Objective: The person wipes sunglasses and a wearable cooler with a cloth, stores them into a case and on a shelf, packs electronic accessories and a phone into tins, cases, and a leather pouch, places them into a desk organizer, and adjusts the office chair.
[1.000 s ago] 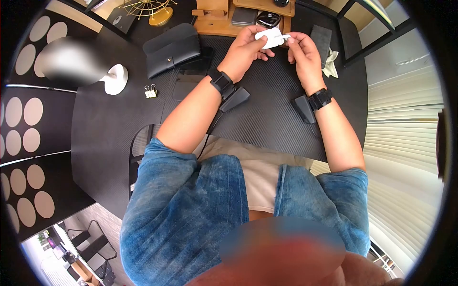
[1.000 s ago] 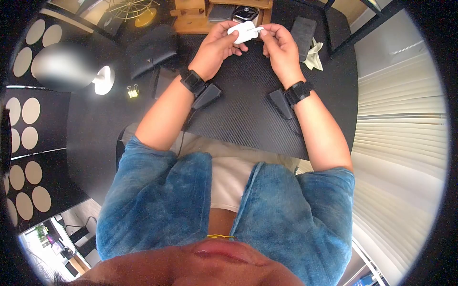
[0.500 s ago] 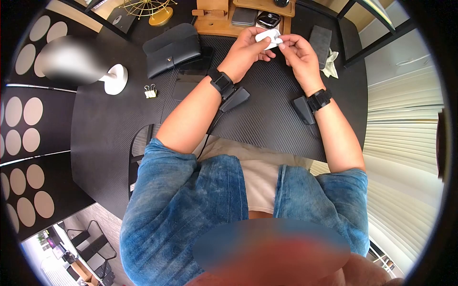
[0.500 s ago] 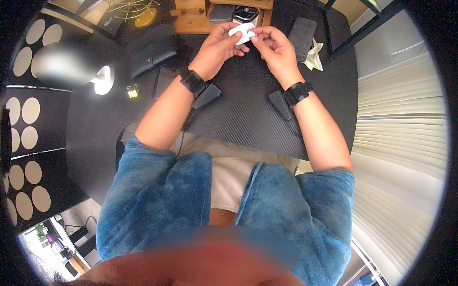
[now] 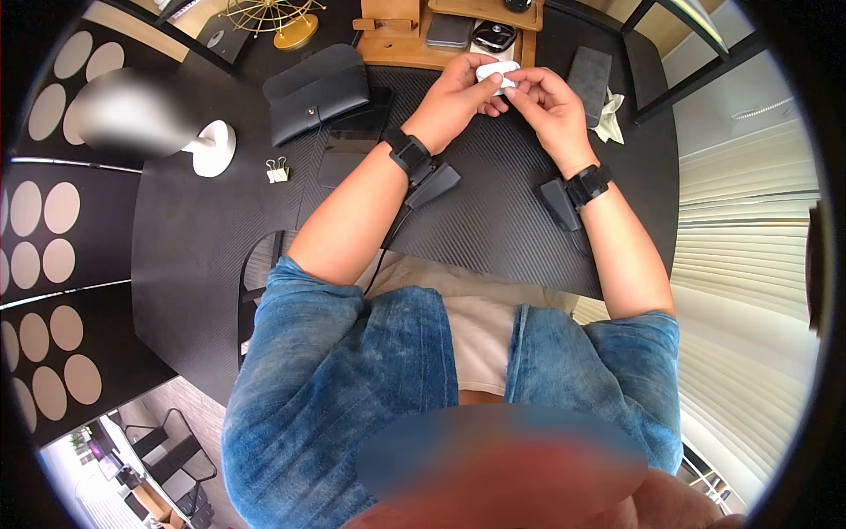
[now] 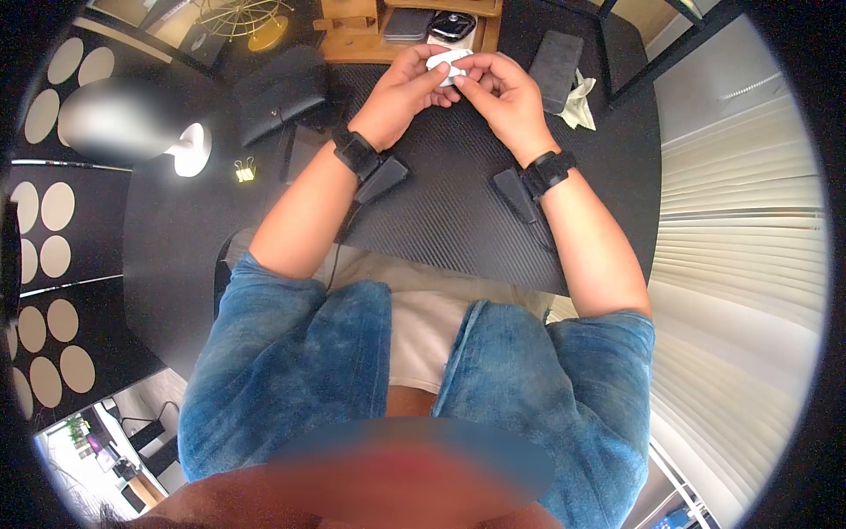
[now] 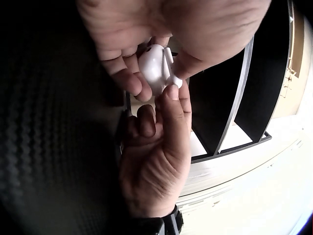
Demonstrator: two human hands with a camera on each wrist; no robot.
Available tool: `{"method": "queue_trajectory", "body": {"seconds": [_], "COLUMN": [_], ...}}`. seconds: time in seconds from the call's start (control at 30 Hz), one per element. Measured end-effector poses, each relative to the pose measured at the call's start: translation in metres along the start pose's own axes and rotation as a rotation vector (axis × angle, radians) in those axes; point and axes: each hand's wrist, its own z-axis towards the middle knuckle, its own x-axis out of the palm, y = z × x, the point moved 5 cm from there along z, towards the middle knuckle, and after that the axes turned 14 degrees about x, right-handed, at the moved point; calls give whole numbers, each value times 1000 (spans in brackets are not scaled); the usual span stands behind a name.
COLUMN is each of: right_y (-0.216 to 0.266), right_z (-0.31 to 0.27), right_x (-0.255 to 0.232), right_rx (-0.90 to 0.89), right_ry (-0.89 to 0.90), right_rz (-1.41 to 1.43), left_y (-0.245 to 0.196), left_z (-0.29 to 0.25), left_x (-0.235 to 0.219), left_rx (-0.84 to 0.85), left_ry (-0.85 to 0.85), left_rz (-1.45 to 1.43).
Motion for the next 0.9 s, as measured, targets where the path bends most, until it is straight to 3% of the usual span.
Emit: {"method": "queue_trajectory", "body": {"seconds": [0.17,0.23,0.33,0.9], "right_y": [12,13,8,1], "right_z": [-3,-5,0,2], "right_x": [3,-1,-8,-8], "right_rx": [-25,97,16,-1], "right_ry": [-9,-109,-176,-145], "right_rz": [-34,29,-43,-128], "left_y": [-1,-3,-2,-7], "left_z": [-1,-2,-2,-2], "left_x": [1,2,1,2], "left_rx": [-26,-47,-79,3], "left_ry": [-9,-37,-55,-21], "left_rz": [-64,-73,-88,116]}}
